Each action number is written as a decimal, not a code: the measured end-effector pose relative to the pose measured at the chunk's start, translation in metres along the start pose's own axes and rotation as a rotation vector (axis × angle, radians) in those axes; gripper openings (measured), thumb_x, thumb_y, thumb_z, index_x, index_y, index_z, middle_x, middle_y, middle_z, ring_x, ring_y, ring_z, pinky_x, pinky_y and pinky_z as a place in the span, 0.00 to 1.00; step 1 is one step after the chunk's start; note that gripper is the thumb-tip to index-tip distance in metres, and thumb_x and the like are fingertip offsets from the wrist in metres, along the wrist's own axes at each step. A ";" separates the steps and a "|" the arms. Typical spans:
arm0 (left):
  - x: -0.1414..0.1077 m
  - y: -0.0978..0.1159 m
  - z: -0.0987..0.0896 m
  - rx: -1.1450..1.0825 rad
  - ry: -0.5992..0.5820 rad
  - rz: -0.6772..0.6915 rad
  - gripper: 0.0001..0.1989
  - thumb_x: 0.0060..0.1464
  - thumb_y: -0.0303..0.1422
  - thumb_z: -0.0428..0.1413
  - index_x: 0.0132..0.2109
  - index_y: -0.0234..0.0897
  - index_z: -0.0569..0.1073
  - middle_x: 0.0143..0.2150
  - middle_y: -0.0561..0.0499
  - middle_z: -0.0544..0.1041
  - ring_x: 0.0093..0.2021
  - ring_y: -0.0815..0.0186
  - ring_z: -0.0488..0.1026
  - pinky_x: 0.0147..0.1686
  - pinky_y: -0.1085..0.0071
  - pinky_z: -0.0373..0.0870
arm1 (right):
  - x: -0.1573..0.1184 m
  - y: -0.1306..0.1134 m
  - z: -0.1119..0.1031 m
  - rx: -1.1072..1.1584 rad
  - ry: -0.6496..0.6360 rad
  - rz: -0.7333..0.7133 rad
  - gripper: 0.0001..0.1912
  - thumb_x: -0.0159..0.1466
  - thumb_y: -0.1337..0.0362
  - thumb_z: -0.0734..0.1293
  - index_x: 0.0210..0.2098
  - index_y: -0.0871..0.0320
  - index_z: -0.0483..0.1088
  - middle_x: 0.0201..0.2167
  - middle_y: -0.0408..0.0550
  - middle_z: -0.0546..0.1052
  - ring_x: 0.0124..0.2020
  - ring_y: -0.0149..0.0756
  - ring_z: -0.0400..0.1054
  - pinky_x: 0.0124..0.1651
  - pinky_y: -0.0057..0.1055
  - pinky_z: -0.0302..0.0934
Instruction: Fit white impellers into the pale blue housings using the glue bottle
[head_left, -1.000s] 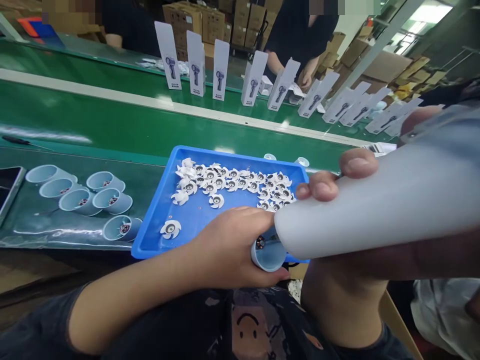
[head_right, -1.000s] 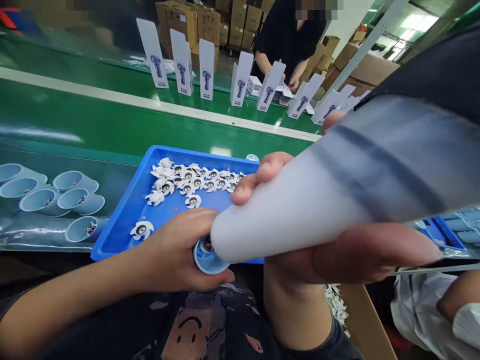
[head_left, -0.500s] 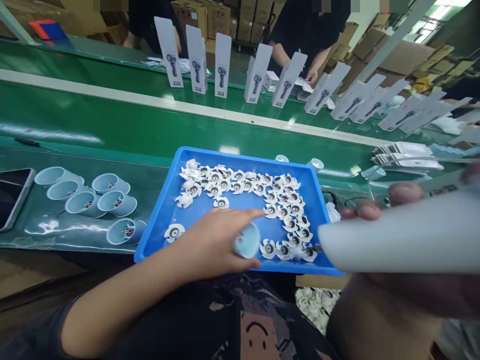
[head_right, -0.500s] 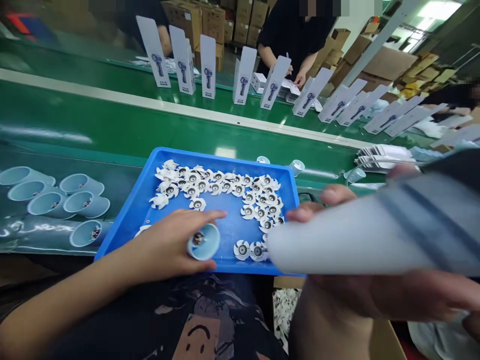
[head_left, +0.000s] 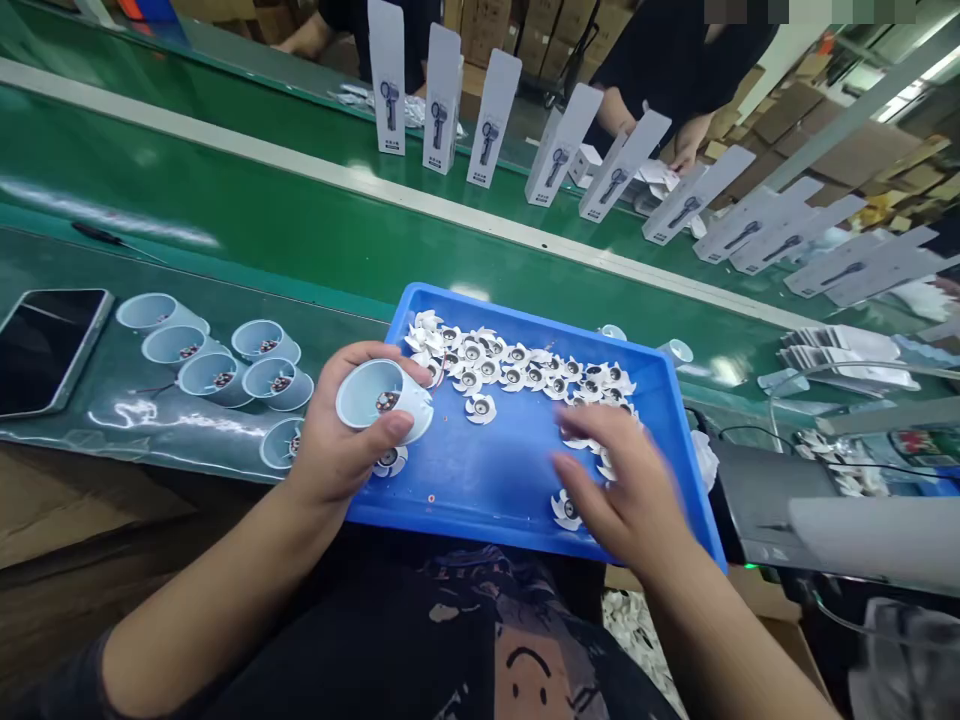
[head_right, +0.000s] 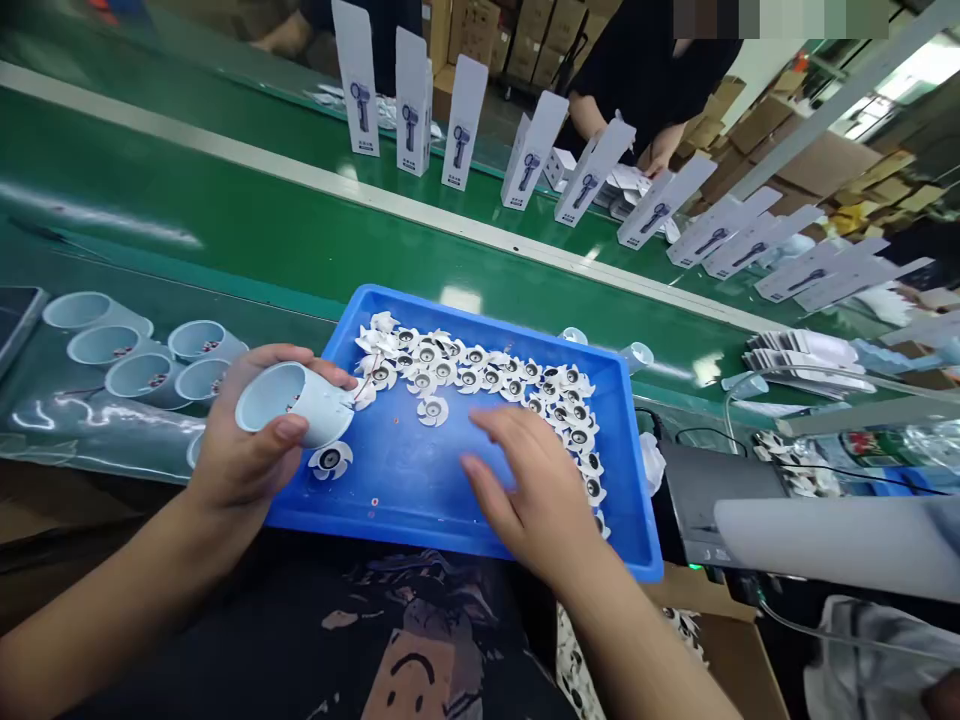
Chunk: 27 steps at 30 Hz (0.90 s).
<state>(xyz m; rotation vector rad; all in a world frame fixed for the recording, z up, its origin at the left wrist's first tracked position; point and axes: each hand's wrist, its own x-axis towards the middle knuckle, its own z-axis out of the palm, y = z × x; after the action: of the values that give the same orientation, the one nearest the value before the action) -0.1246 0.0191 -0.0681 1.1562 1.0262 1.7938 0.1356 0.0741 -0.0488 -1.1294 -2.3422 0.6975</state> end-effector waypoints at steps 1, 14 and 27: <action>-0.001 -0.001 -0.001 -0.026 -0.010 0.007 0.24 0.46 0.44 0.68 0.48 0.46 0.70 0.39 0.52 0.80 0.38 0.60 0.77 0.38 0.62 0.75 | 0.014 0.000 0.013 -0.068 -0.058 0.029 0.18 0.70 0.55 0.66 0.55 0.58 0.68 0.52 0.53 0.71 0.49 0.41 0.69 0.53 0.46 0.67; -0.006 0.001 -0.001 -0.124 -0.083 -0.058 0.29 0.46 0.38 0.68 0.50 0.40 0.63 0.41 0.50 0.78 0.39 0.65 0.76 0.42 0.68 0.72 | 0.045 -0.013 0.024 -0.673 -0.513 -0.052 0.08 0.67 0.68 0.68 0.46 0.60 0.72 0.52 0.51 0.71 0.52 0.42 0.67 0.57 0.47 0.63; -0.009 -0.001 0.001 0.086 -0.095 -0.095 0.28 0.43 0.35 0.69 0.50 0.40 0.67 0.53 0.45 0.75 0.53 0.56 0.73 0.54 0.58 0.68 | 0.090 -0.031 0.058 -0.394 -0.426 0.324 0.12 0.69 0.58 0.67 0.46 0.61 0.71 0.48 0.51 0.73 0.48 0.40 0.69 0.53 0.44 0.67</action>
<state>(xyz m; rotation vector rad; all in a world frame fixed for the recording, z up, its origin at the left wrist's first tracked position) -0.1210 0.0118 -0.0715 1.2119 1.0927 1.6198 0.0326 0.1160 -0.0596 -1.7026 -2.7676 0.6507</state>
